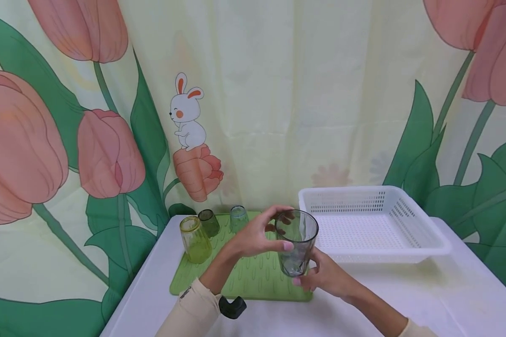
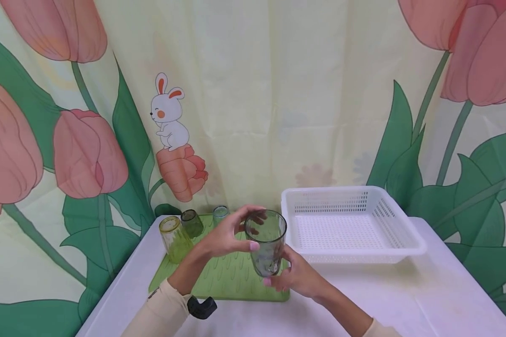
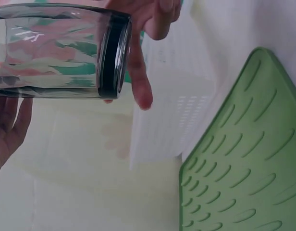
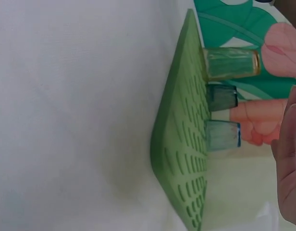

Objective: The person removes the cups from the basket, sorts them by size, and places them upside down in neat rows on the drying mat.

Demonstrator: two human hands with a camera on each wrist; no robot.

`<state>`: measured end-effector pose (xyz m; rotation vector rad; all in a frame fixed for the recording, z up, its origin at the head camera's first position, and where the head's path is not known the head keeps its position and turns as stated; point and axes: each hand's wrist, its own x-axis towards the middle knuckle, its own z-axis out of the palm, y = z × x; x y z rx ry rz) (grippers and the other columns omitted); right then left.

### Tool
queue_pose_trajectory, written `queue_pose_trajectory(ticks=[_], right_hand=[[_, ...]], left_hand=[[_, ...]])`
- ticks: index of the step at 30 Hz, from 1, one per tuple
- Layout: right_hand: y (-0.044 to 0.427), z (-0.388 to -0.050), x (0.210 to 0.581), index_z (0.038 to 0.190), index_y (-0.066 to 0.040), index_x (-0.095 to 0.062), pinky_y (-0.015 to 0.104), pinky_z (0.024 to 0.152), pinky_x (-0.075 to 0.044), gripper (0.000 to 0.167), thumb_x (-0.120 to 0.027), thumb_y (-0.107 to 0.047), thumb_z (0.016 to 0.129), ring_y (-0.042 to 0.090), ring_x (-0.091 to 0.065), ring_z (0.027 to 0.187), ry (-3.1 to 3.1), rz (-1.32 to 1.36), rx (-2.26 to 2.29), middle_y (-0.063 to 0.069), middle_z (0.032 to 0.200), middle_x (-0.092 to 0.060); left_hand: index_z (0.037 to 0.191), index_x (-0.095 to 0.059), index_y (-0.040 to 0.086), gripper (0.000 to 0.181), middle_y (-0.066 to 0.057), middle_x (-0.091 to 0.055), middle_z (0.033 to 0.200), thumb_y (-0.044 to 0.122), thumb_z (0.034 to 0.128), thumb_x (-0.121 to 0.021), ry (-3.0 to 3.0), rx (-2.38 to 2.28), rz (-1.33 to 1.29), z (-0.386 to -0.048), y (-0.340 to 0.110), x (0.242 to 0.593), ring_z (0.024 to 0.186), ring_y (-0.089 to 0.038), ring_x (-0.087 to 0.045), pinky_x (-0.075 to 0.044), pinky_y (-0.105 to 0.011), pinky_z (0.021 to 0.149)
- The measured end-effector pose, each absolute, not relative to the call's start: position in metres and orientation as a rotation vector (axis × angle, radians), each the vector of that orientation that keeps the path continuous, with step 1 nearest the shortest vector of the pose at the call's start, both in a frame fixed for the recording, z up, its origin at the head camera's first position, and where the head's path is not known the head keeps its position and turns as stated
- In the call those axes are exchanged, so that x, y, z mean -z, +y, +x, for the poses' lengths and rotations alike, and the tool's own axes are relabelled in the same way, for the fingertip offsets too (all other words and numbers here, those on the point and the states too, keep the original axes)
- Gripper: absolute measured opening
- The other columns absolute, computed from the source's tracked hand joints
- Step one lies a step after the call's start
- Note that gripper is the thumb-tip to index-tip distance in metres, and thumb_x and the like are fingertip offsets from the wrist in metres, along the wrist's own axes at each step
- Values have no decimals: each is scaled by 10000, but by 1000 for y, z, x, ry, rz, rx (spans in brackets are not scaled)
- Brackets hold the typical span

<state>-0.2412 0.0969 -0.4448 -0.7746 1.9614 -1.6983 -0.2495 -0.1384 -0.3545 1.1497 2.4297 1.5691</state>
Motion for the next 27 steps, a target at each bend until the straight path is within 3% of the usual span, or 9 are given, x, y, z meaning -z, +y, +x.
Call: queue_pose_trajectory(ticks=[5, 8, 12, 16, 19, 27], right_hand=[[95, -240, 450, 1507, -40, -283, 333, 636, -566, 811, -764, -120, 859, 133, -634, 702, 1919, -783, 1723, 111, 1091, -641], [95, -241, 453, 1489, -51, -308, 349, 645, -572, 766, -756, -107, 871, 136, -634, 707, 1908, -787, 1742, 93, 1036, -663], [94, -240, 457, 1489, -46, -331, 409, 680, -594, 733, -742, -104, 885, 175, -656, 739, 1908, -788, 1762, 123, 1122, -645], [94, -239, 460, 1482, -46, -356, 418, 669, -598, 708, -737, -107, 888, 188, -660, 726, 1919, -790, 1775, 143, 1146, -624], [94, -238, 460, 1483, -44, -359, 410, 658, -597, 707, -737, -99, 888, 183, -656, 714, 1921, -787, 1788, 146, 1150, -617], [97, -235, 460, 1493, -20, -351, 400, 712, -607, 742, -752, -102, 874, 172, -692, 811, 1904, -742, 1812, 129, 1219, -632]], left_hand=[[1460, -417, 88, 845, -68, -539, 1325, 551, 829, -735, 2409, -1594, 1150, -248, -137, 355, 1175, -122, -530, -516, -355, 976], [1461, -412, 89, 863, -77, -534, 1329, 572, 824, -735, 2402, -1596, 1155, -247, -137, 356, 1202, -189, -529, -513, -356, 985], [1468, -397, 81, 885, -144, -521, 1347, 584, 822, -735, 2393, -1598, 1162, -248, -137, 357, 1245, -337, -510, -509, -357, 994], [1464, -407, 135, 841, -155, -520, 1357, 580, 828, -730, 2399, -1594, 1152, -248, -137, 358, 1240, -263, -521, -504, -359, 998], [1464, -411, 150, 838, -97, -535, 1348, 591, 825, -726, 2417, -1581, 1134, -248, -138, 359, 1220, -185, -529, -499, -356, 1001], [1473, -400, 131, 881, -155, -532, 1372, 607, 813, -736, 2394, -1576, 1122, -249, -142, 362, 1263, -329, -522, -495, -353, 1012]])
